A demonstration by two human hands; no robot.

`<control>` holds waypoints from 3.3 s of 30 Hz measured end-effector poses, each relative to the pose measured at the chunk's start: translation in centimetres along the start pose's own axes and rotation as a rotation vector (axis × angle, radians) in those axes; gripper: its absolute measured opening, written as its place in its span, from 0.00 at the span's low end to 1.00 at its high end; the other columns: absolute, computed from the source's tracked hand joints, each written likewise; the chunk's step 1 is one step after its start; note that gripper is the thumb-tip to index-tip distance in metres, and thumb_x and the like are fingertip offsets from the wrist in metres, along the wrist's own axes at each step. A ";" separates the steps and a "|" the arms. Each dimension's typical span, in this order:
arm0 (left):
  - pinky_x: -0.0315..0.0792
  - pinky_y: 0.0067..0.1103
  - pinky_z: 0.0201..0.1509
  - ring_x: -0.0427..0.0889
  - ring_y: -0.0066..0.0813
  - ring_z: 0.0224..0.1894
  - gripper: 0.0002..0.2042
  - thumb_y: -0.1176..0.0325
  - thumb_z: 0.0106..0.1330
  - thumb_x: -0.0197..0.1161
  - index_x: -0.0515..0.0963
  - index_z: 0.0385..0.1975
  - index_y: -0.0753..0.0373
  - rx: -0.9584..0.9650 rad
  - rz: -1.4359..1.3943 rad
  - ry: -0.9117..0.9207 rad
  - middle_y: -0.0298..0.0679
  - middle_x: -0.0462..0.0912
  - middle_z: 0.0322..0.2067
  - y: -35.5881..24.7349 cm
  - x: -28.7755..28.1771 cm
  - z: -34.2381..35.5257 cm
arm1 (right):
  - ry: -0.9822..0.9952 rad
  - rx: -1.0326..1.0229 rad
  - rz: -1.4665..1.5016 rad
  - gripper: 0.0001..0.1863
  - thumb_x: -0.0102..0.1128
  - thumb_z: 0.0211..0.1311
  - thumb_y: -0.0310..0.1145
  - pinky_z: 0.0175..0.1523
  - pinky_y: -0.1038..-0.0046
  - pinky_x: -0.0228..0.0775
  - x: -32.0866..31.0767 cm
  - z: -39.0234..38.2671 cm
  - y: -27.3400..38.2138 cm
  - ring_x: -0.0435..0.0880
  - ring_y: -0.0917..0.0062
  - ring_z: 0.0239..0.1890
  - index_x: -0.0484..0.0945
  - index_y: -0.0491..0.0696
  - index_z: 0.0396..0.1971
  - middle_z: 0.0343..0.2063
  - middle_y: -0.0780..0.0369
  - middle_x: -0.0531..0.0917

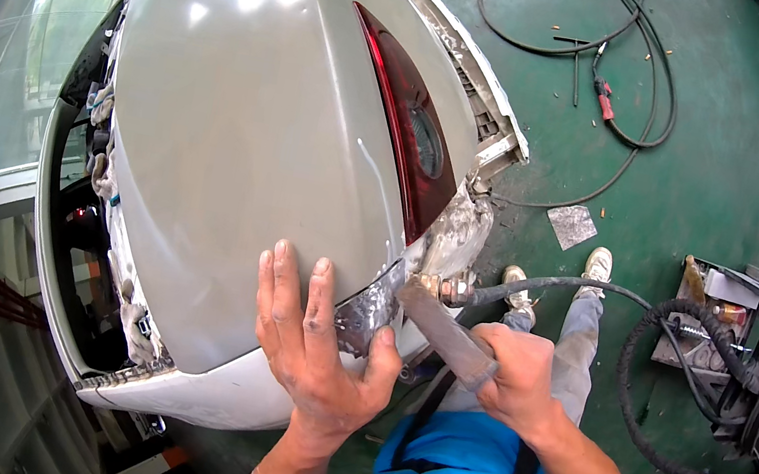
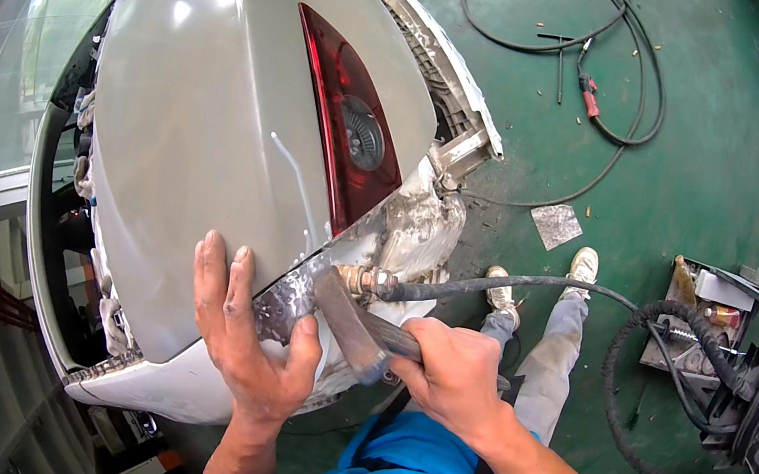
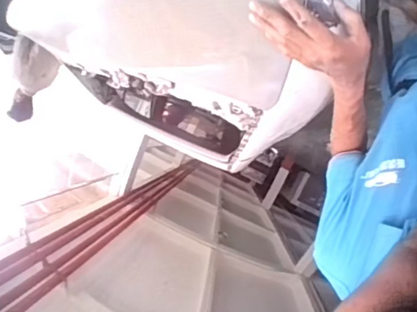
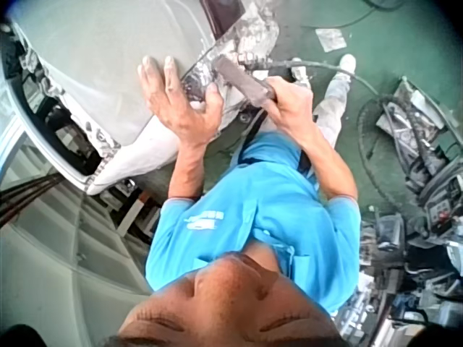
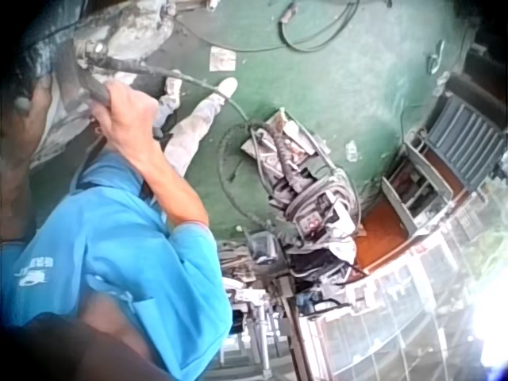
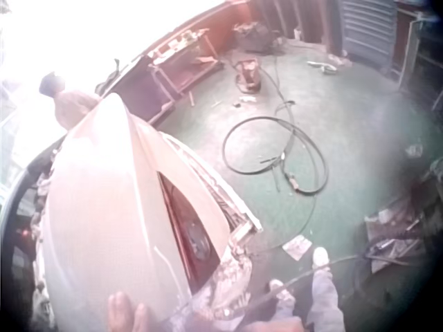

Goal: The person uses a hammer and a wooden block to repeatedly tap and shape the rear quarter panel and trunk lid of a white car. They frequently pause to feel the surface with their hand, checking for smoothness and alignment while working in a workshop environment.

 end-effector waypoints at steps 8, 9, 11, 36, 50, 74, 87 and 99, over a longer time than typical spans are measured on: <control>0.60 0.52 0.69 0.63 0.72 0.69 0.34 0.58 0.59 0.63 0.69 0.65 0.71 0.005 0.030 -0.013 0.68 0.65 0.67 0.1 0.1 0.1 | 0.006 -0.001 -0.010 0.15 0.74 0.43 0.26 0.26 0.66 0.68 0.6 -0.1 -0.2 0.79 0.62 0.20 0.78 0.47 0.32 0.22 0.59 0.79; 0.60 0.52 0.69 0.63 0.72 0.69 0.34 0.58 0.59 0.63 0.69 0.65 0.71 0.004 0.029 -0.017 0.68 0.65 0.67 0.1 0.1 0.1 | -0.007 0.008 0.000 0.15 0.74 0.43 0.26 0.26 0.66 0.68 0.5 0.0 -0.2 0.78 0.62 0.19 0.78 0.47 0.31 0.21 0.59 0.79; 0.60 0.52 0.69 0.63 0.72 0.69 0.35 0.58 0.59 0.64 0.69 0.65 0.71 0.005 0.029 -0.021 0.68 0.65 0.67 0.0 0.1 0.2 | -0.068 -0.041 0.035 0.14 0.74 0.43 0.26 0.25 0.65 0.68 -0.2 0.2 0.1 0.78 0.62 0.19 0.78 0.47 0.31 0.20 0.59 0.79; 0.55 0.51 0.74 0.60 0.67 0.73 0.36 0.63 0.56 0.64 0.68 0.67 0.72 -0.012 0.008 0.007 0.66 0.61 0.70 0.0 0.0 0.1 | -0.023 -0.002 0.094 0.13 0.73 0.47 0.25 0.25 0.63 0.67 0.3 -0.2 -0.6 0.80 0.62 0.20 0.78 0.47 0.32 0.20 0.59 0.79; 0.54 0.50 0.74 0.60 0.67 0.72 0.35 0.60 0.60 0.63 0.67 0.67 0.72 -0.011 0.012 0.008 0.66 0.62 0.70 -0.1 0.0 0.2 | 0.037 0.001 0.024 0.14 0.71 0.42 0.22 0.25 0.65 0.67 1.1 -0.1 -1.4 0.77 0.63 0.19 0.79 0.47 0.31 0.20 0.60 0.78; 0.55 0.50 0.73 0.61 0.67 0.72 0.35 0.60 0.59 0.63 0.67 0.67 0.72 -0.018 0.025 0.016 0.67 0.61 0.70 0.0 0.0 0.0 | -0.040 -0.061 0.127 0.15 0.69 0.38 0.21 0.25 0.66 0.66 0.2 0.4 -0.8 0.77 0.63 0.19 0.79 0.47 0.31 0.21 0.61 0.79; 0.55 0.50 0.73 0.61 0.67 0.72 0.35 0.61 0.59 0.63 0.68 0.66 0.72 -0.019 0.017 0.005 0.66 0.62 0.69 -0.1 -0.1 0.2 | -0.028 0.051 0.165 0.13 0.70 0.44 0.22 0.26 0.64 0.70 0.3 0.3 -0.9 0.82 0.60 0.23 0.77 0.47 0.30 0.22 0.56 0.80; 0.60 0.52 0.69 0.64 0.71 0.69 0.34 0.59 0.59 0.64 0.71 0.64 0.72 -0.006 0.028 -0.034 0.68 0.66 0.67 0.0 0.0 0.2 | 0.032 0.029 0.045 0.16 0.76 0.46 0.25 0.27 0.68 0.71 1.8 0.1 -1.3 0.81 0.66 0.20 0.79 0.42 0.36 0.22 0.58 0.80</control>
Point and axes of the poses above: each hand's wrist, its own z-axis towards the middle knuckle, its own x-axis out of the palm, y = z × x, the point moved 5 cm from there along z, towards the middle knuckle
